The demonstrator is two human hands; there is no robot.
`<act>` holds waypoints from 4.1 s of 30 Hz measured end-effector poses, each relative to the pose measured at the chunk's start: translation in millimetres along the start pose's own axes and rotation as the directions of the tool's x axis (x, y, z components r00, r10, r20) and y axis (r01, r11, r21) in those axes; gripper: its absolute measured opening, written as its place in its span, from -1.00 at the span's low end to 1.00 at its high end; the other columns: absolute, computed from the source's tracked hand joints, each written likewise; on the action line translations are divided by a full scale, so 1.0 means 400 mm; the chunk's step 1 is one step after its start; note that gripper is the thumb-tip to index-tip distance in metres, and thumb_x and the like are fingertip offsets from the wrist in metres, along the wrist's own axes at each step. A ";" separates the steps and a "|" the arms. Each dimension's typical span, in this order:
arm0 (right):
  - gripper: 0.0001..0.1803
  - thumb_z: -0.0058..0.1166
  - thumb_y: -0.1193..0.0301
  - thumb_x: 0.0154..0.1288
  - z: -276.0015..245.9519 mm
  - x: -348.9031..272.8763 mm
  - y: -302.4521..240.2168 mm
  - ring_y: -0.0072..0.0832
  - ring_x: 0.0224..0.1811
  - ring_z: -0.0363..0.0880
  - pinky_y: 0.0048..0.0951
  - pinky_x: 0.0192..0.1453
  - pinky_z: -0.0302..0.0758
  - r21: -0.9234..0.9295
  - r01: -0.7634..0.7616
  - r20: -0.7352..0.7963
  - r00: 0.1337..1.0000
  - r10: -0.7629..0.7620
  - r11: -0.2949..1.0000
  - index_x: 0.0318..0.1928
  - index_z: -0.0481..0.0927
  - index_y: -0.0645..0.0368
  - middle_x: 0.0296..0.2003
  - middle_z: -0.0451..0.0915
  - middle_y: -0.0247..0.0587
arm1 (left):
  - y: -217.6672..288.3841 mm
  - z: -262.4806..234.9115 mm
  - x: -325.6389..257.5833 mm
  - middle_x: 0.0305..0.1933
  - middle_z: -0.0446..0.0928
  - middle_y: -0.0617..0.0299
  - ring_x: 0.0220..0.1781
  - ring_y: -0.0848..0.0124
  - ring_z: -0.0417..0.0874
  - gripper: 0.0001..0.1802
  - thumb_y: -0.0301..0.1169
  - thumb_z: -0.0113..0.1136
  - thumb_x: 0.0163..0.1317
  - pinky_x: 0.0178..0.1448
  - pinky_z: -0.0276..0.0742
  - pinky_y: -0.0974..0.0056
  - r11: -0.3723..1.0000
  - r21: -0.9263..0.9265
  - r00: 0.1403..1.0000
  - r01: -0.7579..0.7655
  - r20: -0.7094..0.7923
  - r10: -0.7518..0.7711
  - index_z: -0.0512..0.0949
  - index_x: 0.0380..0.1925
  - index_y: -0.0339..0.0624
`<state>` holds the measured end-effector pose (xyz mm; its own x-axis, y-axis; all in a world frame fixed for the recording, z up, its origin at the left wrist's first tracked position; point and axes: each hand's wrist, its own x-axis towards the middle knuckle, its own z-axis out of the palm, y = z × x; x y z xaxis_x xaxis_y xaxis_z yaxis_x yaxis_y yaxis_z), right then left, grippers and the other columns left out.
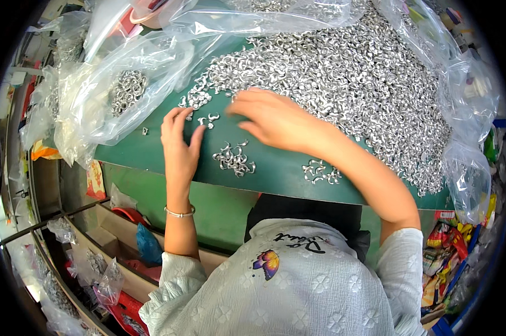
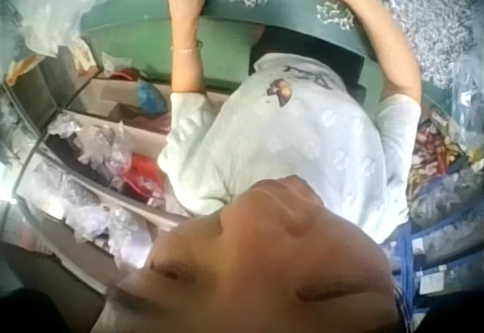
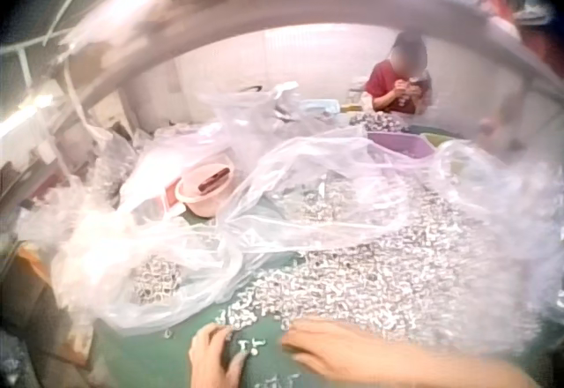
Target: The person sorts small silver metal components by hand on a green workbench, picking through a large pile and moving individual pieces into smaller groups.
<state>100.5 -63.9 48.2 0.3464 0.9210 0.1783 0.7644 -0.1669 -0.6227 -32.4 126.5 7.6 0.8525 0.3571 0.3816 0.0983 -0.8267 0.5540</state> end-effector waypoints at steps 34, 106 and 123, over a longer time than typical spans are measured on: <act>-0.75 0.23 0.42 0.10 0.135 0.151 0.054 -0.29 0.14 0.40 -0.25 0.23 0.30 -0.353 0.144 -0.240 0.941 -0.238 0.925 -0.16 0.62 0.16 0.00 0.51 -0.23 | -0.029 0.015 0.002 0.10 0.43 0.02 0.13 0.08 0.44 -0.63 -0.60 0.14 0.21 0.17 0.32 0.05 0.985 0.146 0.996 0.092 -0.025 -0.090 0.48 0.05 -0.31; -0.92 0.19 0.51 0.15 -0.052 -0.109 0.021 -0.19 -0.11 0.47 -0.22 -0.01 0.43 0.022 -0.112 0.047 0.993 0.111 0.993 -0.33 0.57 0.20 -0.28 0.51 -0.19 | 0.032 0.011 -0.020 -0.12 0.53 0.09 -0.13 0.18 0.57 -0.78 -0.62 0.19 0.17 0.02 0.38 0.18 0.994 0.047 0.993 0.096 -0.067 -0.093 0.55 -0.16 -0.25; -0.84 0.21 0.50 0.12 -0.012 -0.122 0.027 -0.26 -0.06 0.45 -0.27 0.08 0.40 -0.209 -0.089 -0.073 0.994 0.075 0.974 -0.24 0.61 0.20 -0.18 0.51 -0.23 | 0.011 -0.014 -0.049 -0.17 0.48 0.07 -0.09 0.12 0.50 -0.78 -0.62 0.19 0.17 0.00 0.40 0.15 0.999 -0.010 0.997 0.030 0.067 -0.029 0.54 -0.16 -0.28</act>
<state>94.6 -112.2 36.4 0.4416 0.8777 0.1862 0.8273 -0.3181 -0.4630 -51.4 118.5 6.7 0.8819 0.3511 0.3147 0.1185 -0.8110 0.5729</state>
